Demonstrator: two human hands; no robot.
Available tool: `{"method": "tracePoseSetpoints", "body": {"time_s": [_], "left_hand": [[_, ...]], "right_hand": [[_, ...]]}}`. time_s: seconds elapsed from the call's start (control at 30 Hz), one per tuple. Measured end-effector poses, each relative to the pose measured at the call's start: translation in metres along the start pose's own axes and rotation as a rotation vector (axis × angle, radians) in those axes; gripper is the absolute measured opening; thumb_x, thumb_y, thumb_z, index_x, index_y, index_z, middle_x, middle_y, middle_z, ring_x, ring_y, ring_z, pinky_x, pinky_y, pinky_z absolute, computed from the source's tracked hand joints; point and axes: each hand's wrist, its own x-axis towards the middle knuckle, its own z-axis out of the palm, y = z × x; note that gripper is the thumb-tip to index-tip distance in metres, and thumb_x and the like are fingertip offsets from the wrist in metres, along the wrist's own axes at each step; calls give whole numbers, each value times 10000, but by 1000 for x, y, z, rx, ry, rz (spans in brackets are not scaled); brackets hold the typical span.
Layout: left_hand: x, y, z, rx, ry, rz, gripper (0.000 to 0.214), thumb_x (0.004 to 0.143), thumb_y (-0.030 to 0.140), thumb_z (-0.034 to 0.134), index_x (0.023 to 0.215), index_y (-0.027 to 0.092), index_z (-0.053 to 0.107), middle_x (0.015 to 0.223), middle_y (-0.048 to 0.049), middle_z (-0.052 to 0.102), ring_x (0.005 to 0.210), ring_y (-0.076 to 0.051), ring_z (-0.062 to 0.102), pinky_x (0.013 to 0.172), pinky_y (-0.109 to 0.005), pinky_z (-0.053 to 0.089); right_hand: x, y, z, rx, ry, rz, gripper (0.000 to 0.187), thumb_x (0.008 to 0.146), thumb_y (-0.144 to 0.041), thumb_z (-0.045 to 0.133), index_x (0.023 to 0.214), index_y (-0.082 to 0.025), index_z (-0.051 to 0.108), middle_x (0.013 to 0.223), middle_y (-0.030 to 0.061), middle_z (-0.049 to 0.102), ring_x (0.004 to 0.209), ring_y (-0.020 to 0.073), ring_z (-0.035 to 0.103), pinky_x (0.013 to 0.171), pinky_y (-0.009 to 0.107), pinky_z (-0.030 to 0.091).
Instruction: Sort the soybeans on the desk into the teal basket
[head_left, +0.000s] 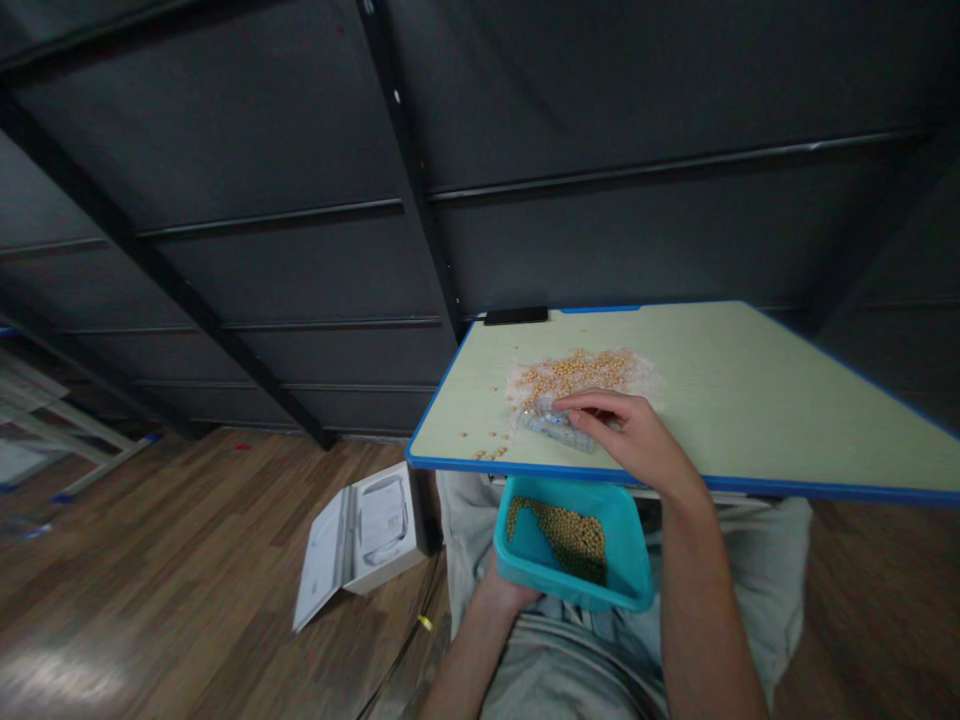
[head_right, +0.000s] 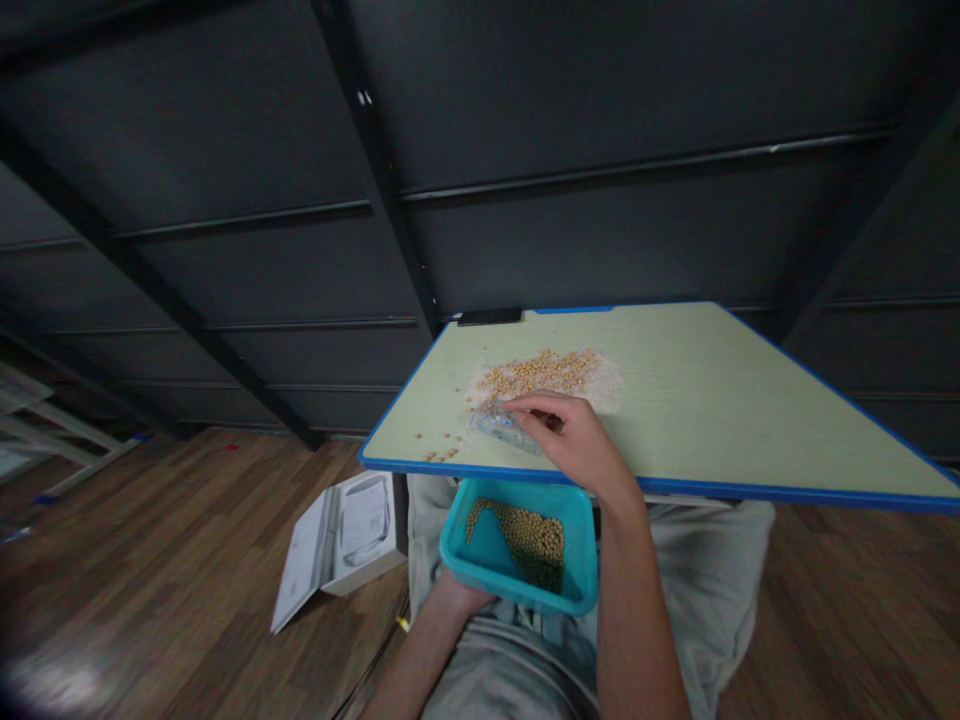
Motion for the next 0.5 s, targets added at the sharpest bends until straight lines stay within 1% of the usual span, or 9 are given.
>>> {"method": "tracePoseSetpoints", "body": {"time_s": [0.07, 0.17, 0.2, 0.27, 0.33, 0.4, 0.47, 0.5], "left_hand": [[-1, -2, -6, 0, 50, -4, 413, 920, 519, 551, 1132, 290, 822, 1300, -98, 776, 1346, -333, 631, 1181, -529, 431], [-2, -4, -17, -8, 84, 1, 374, 883, 538, 594, 979, 285, 853, 1305, -99, 773, 1347, -351, 627, 1154, -534, 450], [-1, -5, -20, -8, 89, 2, 363, 876, 536, 605, 962, 286, 854, 1310, -94, 771, 1353, -351, 622, 1154, -531, 451], [0, -5, -22, -4, 97, -4, 365, 875, 536, 605, 1006, 296, 846, 1317, -80, 769, 1372, -341, 608, 1163, -522, 445], [3, -4, -19, 9, 111, -14, 391, 884, 540, 586, 1092, 310, 826, 1318, -66, 770, 1395, -327, 590, 1171, -507, 445], [7, -2, -13, 22, 142, 15, 411, 896, 539, 562, 1140, 318, 809, 1321, -58, 770, 1412, -315, 574, 1170, -485, 457], [11, 0, -5, 21, 200, 121, 425, 932, 510, 510, 1169, 305, 799, 1343, -51, 757, 1430, -297, 556, 1188, -465, 452], [11, 2, -2, 23, 201, 131, 417, 934, 503, 504, 1139, 304, 807, 1313, -48, 771, 1416, -295, 569, 1183, -462, 462]], "right_hand": [[1, -1, 1, -25, 28, -26, 233, 955, -247, 642, 1091, -266, 831, 1113, 68, 820, 1003, 239, 745, 856, 404, 584], [3, -5, 6, -81, 100, -63, 259, 966, -238, 619, 1111, -275, 831, 1136, 75, 813, 1039, 251, 737, 854, 412, 584], [3, -7, 9, -92, 124, -74, 269, 970, -232, 611, 1120, -279, 829, 1149, 74, 810, 1062, 254, 732, 856, 411, 583], [5, -12, 18, -79, 173, -103, 285, 977, -212, 595, 1135, -282, 823, 1174, 70, 803, 1093, 250, 725, 842, 395, 582], [7, -16, 29, -46, 193, -123, 290, 984, -194, 588, 1140, -281, 816, 1194, 66, 794, 1113, 242, 717, 843, 385, 579], [9, -18, 40, -18, 182, -139, 297, 979, -166, 585, 1148, -270, 807, 1187, 66, 790, 1110, 232, 715, 813, 367, 582], [10, -17, 50, -5, 168, -134, 328, 975, -132, 571, 1179, -265, 792, 1213, 64, 777, 1111, 220, 713, 800, 356, 587], [11, -16, 54, -13, 166, -138, 339, 974, -118, 568, 1190, -261, 787, 1222, 66, 771, 1129, 217, 707, 849, 367, 588]]}}
